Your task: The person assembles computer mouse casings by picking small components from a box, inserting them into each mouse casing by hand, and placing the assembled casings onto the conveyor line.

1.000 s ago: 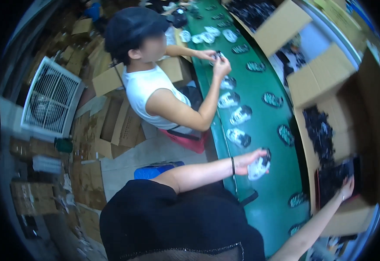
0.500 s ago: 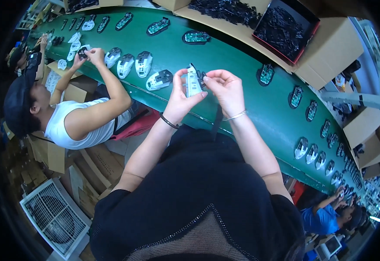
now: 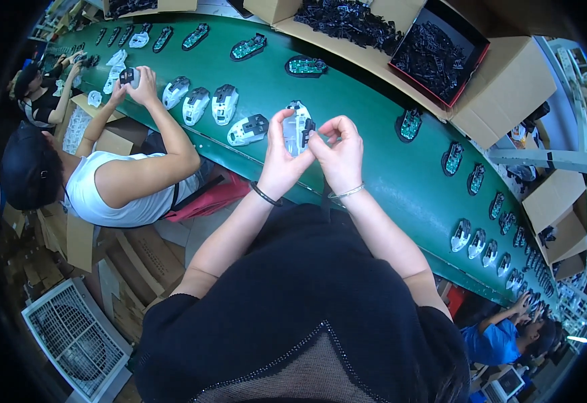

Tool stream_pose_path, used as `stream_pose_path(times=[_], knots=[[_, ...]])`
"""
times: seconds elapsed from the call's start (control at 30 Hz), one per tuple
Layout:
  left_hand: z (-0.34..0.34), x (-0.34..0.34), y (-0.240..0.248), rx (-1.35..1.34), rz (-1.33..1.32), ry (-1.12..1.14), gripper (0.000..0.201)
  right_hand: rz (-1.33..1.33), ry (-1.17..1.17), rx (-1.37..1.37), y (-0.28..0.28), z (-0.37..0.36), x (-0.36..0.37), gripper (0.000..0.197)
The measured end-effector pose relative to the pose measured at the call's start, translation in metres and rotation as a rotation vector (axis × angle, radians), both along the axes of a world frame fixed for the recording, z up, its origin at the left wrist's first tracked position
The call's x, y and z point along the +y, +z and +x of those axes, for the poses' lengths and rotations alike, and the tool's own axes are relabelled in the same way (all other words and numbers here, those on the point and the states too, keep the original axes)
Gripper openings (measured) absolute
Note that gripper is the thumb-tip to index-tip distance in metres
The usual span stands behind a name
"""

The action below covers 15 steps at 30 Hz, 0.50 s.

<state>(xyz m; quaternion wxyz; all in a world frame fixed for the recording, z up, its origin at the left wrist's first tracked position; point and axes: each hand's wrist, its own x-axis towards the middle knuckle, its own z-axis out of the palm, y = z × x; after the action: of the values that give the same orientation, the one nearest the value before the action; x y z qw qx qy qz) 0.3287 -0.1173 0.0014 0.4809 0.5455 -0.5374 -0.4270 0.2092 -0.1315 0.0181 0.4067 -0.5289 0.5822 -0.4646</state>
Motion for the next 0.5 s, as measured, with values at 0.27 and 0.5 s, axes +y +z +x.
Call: stream_pose_path(times=[0.27,0.5], knots=[[0.01,0.003,0.007,-0.092,-0.074,-0.057,0.059,-0.07,0.116,-0.01,0.018,0.002,-0.003,0.017],[0.017,0.005,-0.007,-0.127,-0.143,-0.12,0.06,-0.122,0.232,0.196,0.033,0.003,-0.01,0.016]])
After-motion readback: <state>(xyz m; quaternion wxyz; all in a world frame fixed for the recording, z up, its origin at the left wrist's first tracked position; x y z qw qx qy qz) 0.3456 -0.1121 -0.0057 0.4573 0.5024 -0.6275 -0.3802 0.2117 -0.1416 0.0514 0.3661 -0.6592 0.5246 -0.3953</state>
